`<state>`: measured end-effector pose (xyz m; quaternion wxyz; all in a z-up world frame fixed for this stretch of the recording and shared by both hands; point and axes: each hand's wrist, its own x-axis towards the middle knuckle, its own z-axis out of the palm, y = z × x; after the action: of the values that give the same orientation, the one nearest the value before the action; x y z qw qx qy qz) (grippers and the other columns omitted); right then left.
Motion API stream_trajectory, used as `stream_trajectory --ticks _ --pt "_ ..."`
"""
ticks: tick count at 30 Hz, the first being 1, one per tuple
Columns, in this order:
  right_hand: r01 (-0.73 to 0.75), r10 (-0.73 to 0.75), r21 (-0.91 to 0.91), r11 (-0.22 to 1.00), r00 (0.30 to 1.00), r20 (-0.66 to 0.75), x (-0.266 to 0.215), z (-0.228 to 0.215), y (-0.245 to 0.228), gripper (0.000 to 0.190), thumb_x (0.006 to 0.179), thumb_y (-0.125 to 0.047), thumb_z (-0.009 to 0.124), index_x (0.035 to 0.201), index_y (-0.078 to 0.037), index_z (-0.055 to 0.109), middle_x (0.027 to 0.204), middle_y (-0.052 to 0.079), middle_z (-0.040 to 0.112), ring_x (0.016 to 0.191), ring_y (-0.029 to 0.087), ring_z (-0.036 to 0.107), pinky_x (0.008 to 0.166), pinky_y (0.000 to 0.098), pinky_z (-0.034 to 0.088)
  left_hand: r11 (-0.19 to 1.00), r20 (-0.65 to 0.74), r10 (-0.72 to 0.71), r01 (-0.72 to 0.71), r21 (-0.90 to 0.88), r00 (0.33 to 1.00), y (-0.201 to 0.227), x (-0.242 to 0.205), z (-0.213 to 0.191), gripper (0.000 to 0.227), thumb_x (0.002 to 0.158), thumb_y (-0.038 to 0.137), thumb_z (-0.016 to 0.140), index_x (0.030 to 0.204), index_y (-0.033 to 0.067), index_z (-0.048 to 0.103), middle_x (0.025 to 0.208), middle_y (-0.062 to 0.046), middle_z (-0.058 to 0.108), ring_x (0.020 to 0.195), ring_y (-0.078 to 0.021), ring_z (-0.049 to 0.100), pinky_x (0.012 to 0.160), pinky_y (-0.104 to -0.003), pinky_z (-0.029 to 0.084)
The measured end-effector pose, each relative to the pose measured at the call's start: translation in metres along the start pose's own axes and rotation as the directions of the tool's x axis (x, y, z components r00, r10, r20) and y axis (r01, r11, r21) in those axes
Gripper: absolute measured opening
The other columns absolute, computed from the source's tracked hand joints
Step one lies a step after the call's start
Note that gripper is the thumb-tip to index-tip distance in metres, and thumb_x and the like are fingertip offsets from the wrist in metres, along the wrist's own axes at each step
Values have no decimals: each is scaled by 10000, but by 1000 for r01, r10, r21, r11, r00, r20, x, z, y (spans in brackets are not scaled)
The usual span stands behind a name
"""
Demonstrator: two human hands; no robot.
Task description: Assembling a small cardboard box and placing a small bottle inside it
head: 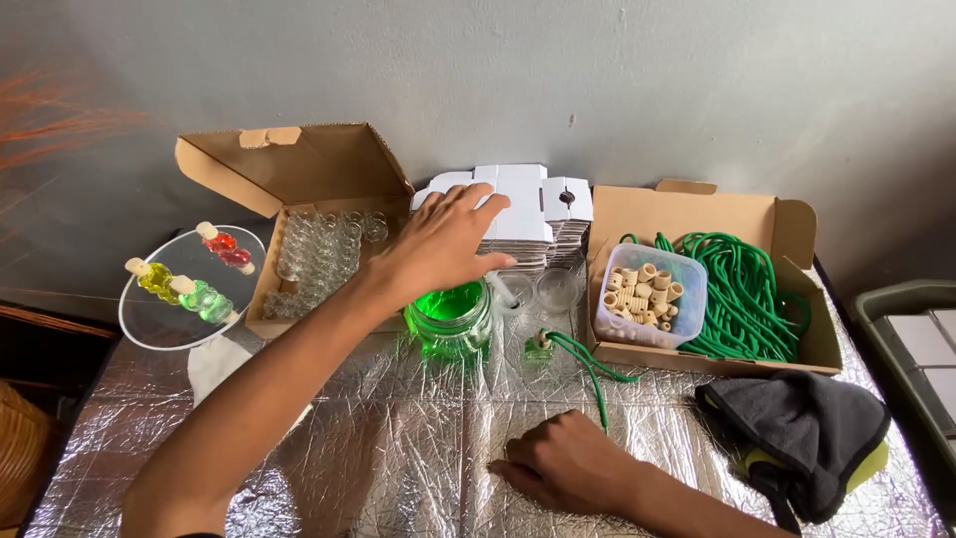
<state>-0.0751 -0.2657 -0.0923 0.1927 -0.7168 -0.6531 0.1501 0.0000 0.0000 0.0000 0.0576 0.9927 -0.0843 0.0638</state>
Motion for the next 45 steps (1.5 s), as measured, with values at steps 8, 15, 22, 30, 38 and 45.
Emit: stream_trajectory --ticks 8,15,22,30,38,45 --pt "22 -23 -14 1000 999 -37 0 -5 0 466 1127 -337 518 724 -125 613 569 5 591 387 174 524 397 363 436 999 153 -22 18 30 988 -9 26 -22 485 843 437 853 1049 41 664 928 -267 701 924 -473 672 738 -574 533" --pt "-14 12 43 999 999 45 0 4 7 473 1148 -348 466 746 -148 615 577 -34 590 387 97 489 346 245 409 985 158 -82 104 -138 984 -12 26 -34 241 1014 311 646 1141 155 779 991 -264 722 901 -446 687 742 -568 566" --pt "-14 14 -15 1000 1000 -5 3 -5 0 473 1122 -347 521 714 -122 599 579 3 592 390 172 489 403 348 438 876 -328 404 -259 406 854 -46 40 5 203 926 -69 597 782 74 596 605 -70 656 477 -267 593 597 -432 530" --pt "-87 102 237 968 993 -51 4 -18 -3 335 1081 -324 497 828 -147 626 625 -17 652 440 127 614 398 299 526 880 -692 451 -412 238 563 22 -22 -77 206 956 -195 519 1004 -68 674 727 -130 700 503 -217 607 367 -290 505" --pt "343 452 827 445 712 -538 -18 -7 15 631 930 -433 650 1315 -1 398 935 194 625 522 254 635 276 296 531 731 -307 11 -217 -647 952 61 -107 -38 367 1006 344 512 904 57 717 700 -57 718 516 -143 627 413 -290 458" --pt "-179 584 651 737 653 -482 -16 -15 16 309 968 -317 640 784 -69 635 651 -20 561 556 109 460 457 293 327 627 -134 205 -235 -743 970 29 -154 20 407 1060 173 566 666 92 502 587 26 375 510 -116 359 483 -290 273"
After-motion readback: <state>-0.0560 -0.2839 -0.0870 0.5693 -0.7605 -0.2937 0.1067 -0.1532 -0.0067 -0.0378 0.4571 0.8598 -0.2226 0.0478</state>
